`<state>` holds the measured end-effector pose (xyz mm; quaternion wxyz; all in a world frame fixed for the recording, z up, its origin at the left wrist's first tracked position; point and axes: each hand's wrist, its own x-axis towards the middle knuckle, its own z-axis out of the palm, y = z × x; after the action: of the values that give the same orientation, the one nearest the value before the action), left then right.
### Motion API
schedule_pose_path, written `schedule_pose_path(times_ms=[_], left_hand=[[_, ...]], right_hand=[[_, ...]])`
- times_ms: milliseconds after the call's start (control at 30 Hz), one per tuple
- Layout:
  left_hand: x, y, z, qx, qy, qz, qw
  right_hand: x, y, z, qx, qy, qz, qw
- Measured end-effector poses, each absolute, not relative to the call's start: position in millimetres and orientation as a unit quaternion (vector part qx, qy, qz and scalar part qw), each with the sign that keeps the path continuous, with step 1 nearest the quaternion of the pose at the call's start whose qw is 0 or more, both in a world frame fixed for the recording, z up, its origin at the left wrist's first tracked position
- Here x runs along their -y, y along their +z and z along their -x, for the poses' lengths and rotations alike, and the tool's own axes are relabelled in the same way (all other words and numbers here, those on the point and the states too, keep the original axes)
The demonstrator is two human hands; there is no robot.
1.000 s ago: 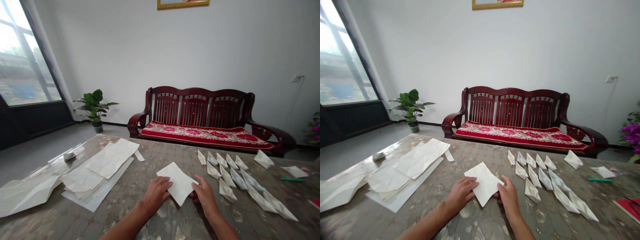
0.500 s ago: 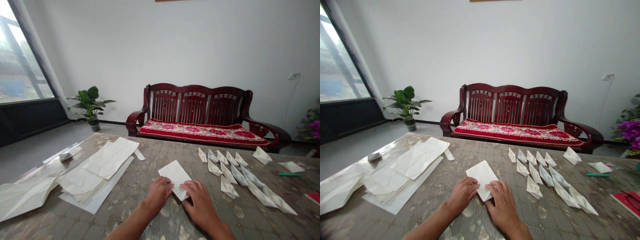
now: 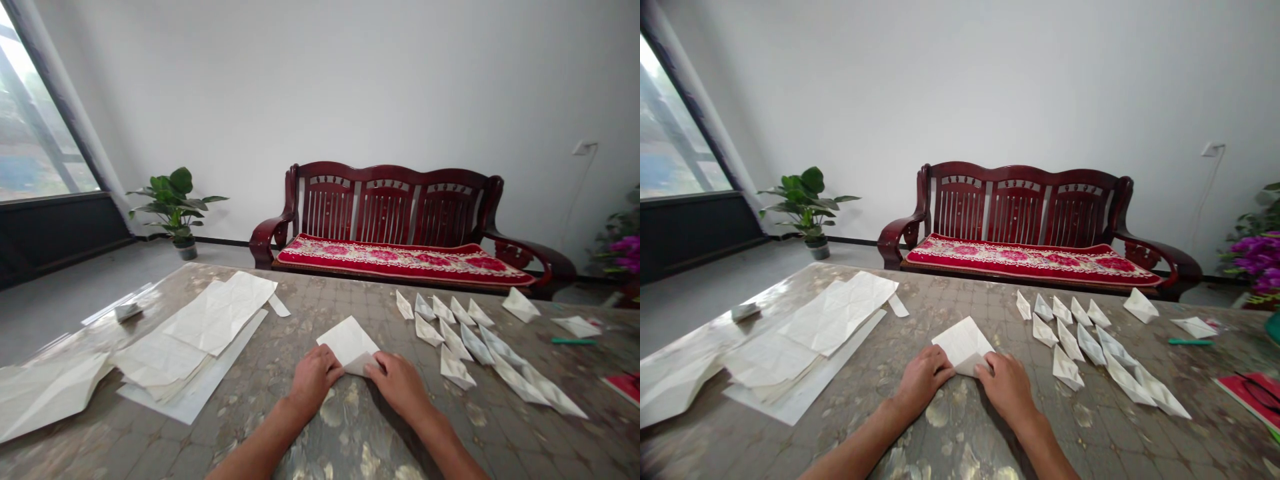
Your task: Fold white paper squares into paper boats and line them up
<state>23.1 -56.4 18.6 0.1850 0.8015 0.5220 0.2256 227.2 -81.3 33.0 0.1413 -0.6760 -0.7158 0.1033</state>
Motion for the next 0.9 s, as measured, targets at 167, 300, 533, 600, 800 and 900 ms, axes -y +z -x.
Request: schedule_pose_path(times_ms=[167, 300, 533, 600, 800, 900], left_hand=[[59.1, 17.7, -23.7, -0.527, 0.236, -0.795, 0.188], [60.2, 14.9, -23.1, -0.532, 0.250, -0.781, 0.209], [59.7, 14.8, -23.4, -0.547, 0.255, -0.766, 0.221], [60.0, 17.3, -23.5, -0.552, 0.249, -0.765, 0.218], [58.1, 20.9, -25.1, -0.555, 0.225, -0.777, 0.193], [57.4, 18.9, -26.1, -0.559, 0.210, -0.784, 0.171]], right_hand=[[79.9, 28.8, -224.4, 0.716, 0.071, 0.683, 0.124], [79.5, 27.1, -223.5, 0.714, 0.062, 0.685, 0.131], [76.3, 24.7, -222.8, 0.703, 0.071, 0.694, 0.139], [76.7, 24.9, -221.4, 0.698, 0.065, 0.700, 0.138], [78.5, 26.3, -216.4, 0.694, 0.028, 0.710, 0.119], [77.3, 24.6, -214.3, 0.695, 0.013, 0.711, 0.103]])
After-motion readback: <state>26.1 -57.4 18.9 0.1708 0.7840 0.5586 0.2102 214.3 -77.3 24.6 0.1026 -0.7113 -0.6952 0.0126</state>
